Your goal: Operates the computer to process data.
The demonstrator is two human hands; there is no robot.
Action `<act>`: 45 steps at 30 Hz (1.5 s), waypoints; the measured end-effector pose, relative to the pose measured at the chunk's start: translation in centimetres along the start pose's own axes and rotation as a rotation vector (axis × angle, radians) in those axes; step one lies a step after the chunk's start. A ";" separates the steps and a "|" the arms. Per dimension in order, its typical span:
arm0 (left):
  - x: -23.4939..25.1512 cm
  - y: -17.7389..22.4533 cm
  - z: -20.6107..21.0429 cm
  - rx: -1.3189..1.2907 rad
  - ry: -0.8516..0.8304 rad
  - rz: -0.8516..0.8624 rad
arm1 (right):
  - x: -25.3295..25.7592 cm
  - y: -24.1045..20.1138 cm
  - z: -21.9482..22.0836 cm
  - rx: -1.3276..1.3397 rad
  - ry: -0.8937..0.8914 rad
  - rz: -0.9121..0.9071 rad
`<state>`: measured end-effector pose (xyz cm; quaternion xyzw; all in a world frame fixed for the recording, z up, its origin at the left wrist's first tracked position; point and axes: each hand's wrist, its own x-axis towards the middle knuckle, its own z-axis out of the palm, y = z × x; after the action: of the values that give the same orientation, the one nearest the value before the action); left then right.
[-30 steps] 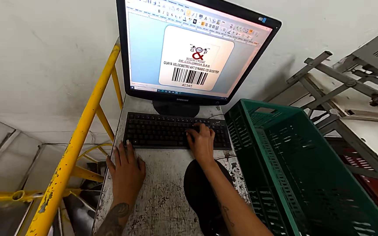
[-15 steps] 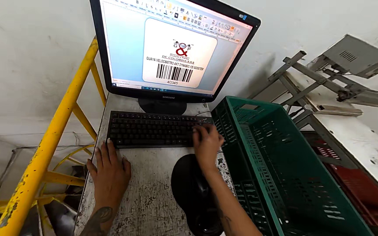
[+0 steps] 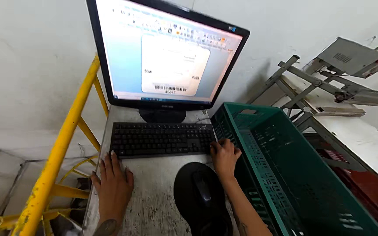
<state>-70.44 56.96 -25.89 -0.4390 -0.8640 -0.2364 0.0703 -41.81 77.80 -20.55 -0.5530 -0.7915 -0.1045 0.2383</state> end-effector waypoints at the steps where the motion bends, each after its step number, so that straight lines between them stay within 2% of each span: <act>1: 0.1 -0.1 0.1 0.009 0.027 0.005 | -0.1 -0.5 -0.2 0.002 0.035 -0.025; 7: -0.2 -0.1 0.4 0.032 0.048 0.007 | -1.8 -2.0 0.0 0.021 0.081 -0.082; 10: -0.1 -0.3 0.4 0.040 0.065 0.009 | -1.4 -4.3 -0.9 0.101 0.106 -0.212; 13: -0.1 0.0 0.1 0.037 0.036 0.010 | -1.4 -6.3 -0.6 0.174 0.051 -0.327; 18: -0.1 0.0 -0.3 0.024 0.003 0.002 | -0.2 -6.2 1.0 0.226 -0.011 -0.224; 23: 0.1 0.0 -0.3 0.001 -0.013 -0.014 | 2.2 -7.7 1.5 0.264 0.016 -0.236; 28: 0.2 0.2 -0.5 -0.008 -0.015 -0.019 | 1.9 -8.6 2.6 0.161 -0.026 -0.173; 32: 0.2 0.1 -0.3 0.020 -0.022 -0.013 | 1.9 -10.2 1.6 0.183 0.038 -0.244; 37: 0.2 0.0 -0.1 0.046 -0.036 -0.010 | 2.0 -13.5 2.6 0.251 0.021 -0.336; 41: 0.1 0.1 -0.1 0.038 0.014 -0.003 | 1.8 -15.4 3.2 0.203 -0.017 -0.288; 45: 0.2 0.1 -0.2 0.018 0.058 -0.022 | -0.5 -16.9 1.6 0.296 0.080 -0.292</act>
<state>-70.55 57.05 -25.57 -0.4218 -0.8684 -0.2420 0.0966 -57.71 71.89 -20.54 -0.3869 -0.8599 -0.0424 0.3303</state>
